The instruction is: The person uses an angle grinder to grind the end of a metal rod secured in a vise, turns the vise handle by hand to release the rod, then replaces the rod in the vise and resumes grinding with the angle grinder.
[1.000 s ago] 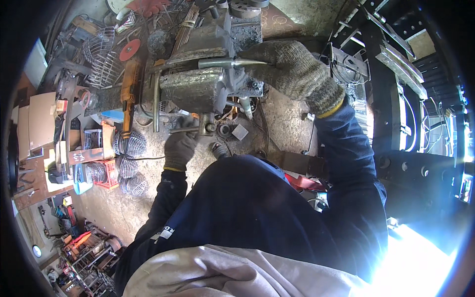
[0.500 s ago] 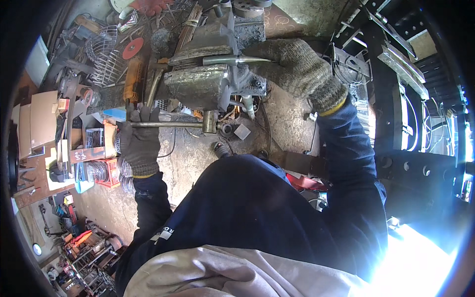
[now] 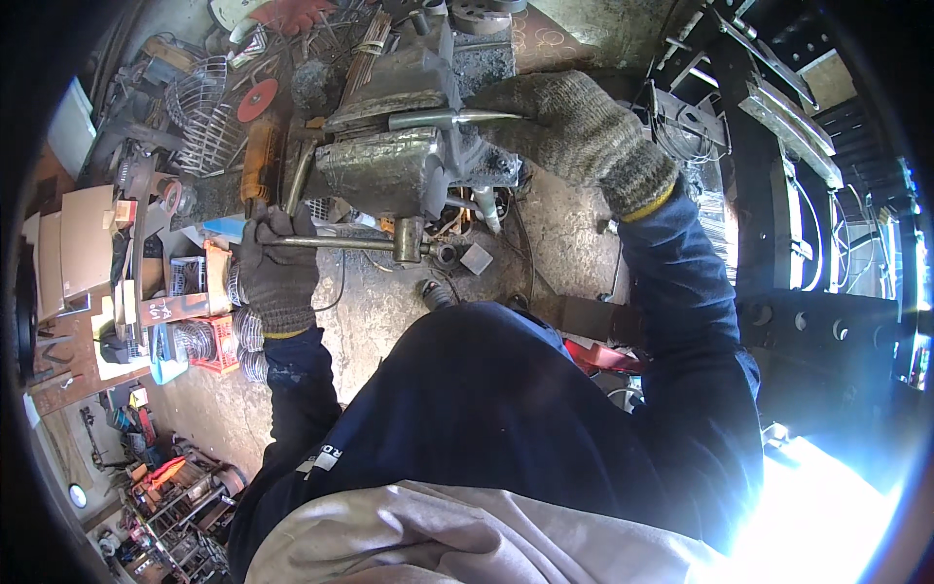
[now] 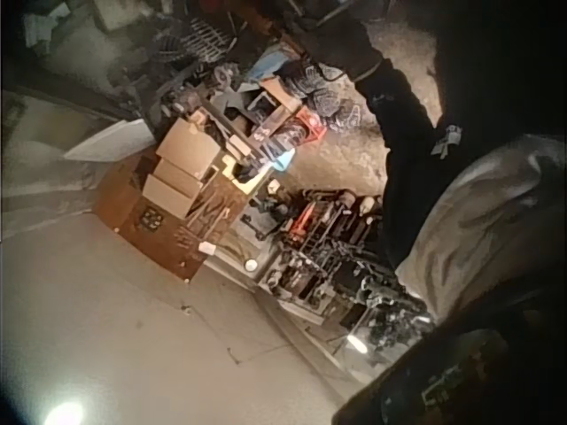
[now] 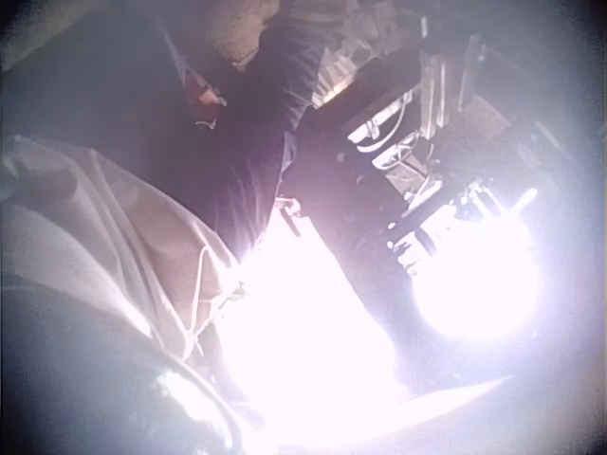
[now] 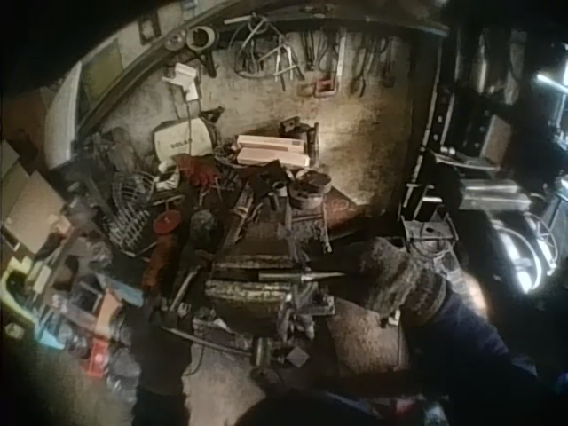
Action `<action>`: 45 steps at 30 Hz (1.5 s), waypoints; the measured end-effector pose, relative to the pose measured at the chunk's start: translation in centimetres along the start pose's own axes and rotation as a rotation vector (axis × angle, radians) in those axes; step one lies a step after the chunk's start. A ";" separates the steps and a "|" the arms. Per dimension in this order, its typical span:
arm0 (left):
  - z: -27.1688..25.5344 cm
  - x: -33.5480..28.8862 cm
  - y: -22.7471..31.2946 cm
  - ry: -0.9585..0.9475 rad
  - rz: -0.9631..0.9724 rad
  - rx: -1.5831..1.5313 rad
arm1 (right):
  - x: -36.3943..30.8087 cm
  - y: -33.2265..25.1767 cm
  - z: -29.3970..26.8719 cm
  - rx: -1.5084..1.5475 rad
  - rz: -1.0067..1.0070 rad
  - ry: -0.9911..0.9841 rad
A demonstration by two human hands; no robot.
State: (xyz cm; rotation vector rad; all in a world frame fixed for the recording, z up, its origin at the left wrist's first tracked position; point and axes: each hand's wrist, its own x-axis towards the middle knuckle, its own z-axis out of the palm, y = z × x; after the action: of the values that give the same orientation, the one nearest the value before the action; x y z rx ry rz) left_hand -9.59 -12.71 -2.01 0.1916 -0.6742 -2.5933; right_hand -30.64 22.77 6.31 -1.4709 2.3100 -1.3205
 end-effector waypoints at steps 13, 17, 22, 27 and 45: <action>-11.7 -1.6 -9.2 0.449 -0.299 -0.096 | 0.7 -1.0 -0.8 -0.068 0.131 -0.125; -15.6 -3.8 -15.0 0.279 -0.725 0.544 | 0.4 -0.1 -0.4 -0.044 -0.002 -0.045; -15.7 -4.5 -19.5 0.009 -0.958 0.413 | 0.2 -0.5 -0.1 0.015 0.087 -0.053; -17.9 -4.0 -21.1 0.134 -1.127 0.327 | 0.5 -0.8 -0.5 -0.040 0.095 -0.102; -5.6 -1.4 -0.4 0.425 -0.089 0.405 | 0.6 -0.5 -0.2 -0.216 -0.070 -0.005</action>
State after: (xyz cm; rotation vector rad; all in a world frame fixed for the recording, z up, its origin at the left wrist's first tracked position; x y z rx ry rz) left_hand -7.17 -14.15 -7.11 0.8866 -1.0309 -2.3494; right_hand -30.74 22.32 6.95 -1.6275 2.4854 -1.1099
